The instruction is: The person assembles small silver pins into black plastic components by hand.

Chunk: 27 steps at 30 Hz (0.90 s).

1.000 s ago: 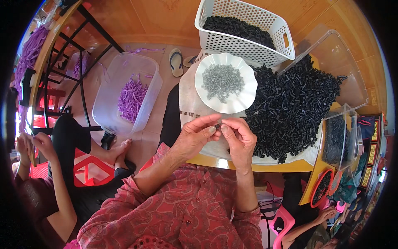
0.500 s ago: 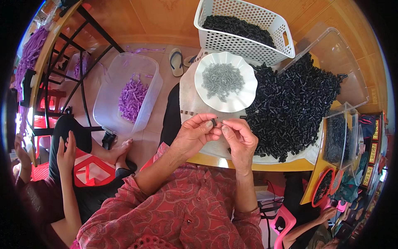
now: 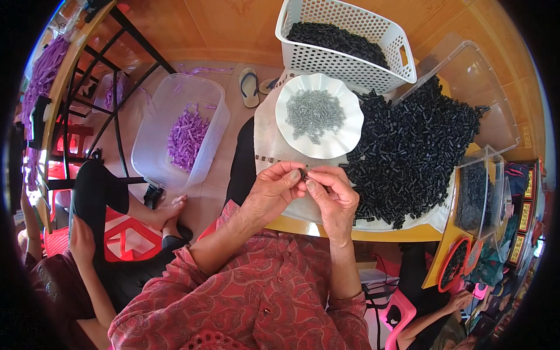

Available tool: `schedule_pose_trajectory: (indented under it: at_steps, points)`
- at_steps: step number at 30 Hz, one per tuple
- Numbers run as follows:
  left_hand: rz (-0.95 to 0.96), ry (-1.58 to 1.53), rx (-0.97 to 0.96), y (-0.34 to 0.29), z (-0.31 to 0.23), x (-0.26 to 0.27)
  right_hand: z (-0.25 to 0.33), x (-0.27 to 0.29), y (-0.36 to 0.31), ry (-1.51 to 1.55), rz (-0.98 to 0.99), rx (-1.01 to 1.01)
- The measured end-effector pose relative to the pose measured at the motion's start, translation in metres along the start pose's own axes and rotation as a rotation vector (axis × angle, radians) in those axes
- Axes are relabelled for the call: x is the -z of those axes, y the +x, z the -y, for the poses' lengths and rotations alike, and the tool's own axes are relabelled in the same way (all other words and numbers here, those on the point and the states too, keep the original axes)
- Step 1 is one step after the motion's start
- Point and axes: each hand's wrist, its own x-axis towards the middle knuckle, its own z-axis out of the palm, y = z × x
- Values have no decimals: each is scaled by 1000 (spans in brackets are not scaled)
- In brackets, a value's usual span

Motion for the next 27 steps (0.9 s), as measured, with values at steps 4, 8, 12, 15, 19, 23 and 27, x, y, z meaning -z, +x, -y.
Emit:
schedule_pose_trajectory:
  at_steps: [4, 8, 12, 15, 19, 23, 27]
  points:
    - [2, 0, 3, 0, 1, 0, -2, 1, 0, 10, -1, 7]
    - [-5, 10, 2, 0, 1, 1, 0, -1, 1, 6, 1, 4]
    - [8, 14, -6, 0, 3, 2, 2, -1, 4, 27, 22, 0]
    - [22, 14, 13, 1, 2, 3, 3, -3, 6, 23, 35, -31]
    - [56, -21, 44, 0, -2, 0, 6, -6, 6, -20, -1, 13]
    - [40, 3, 33, 0, -1, 2, 9, -6, 2, -221, -16, 121]
    - [33, 32, 26, 0, 1, 2, 10, -6, -1, -375, -32, 176]
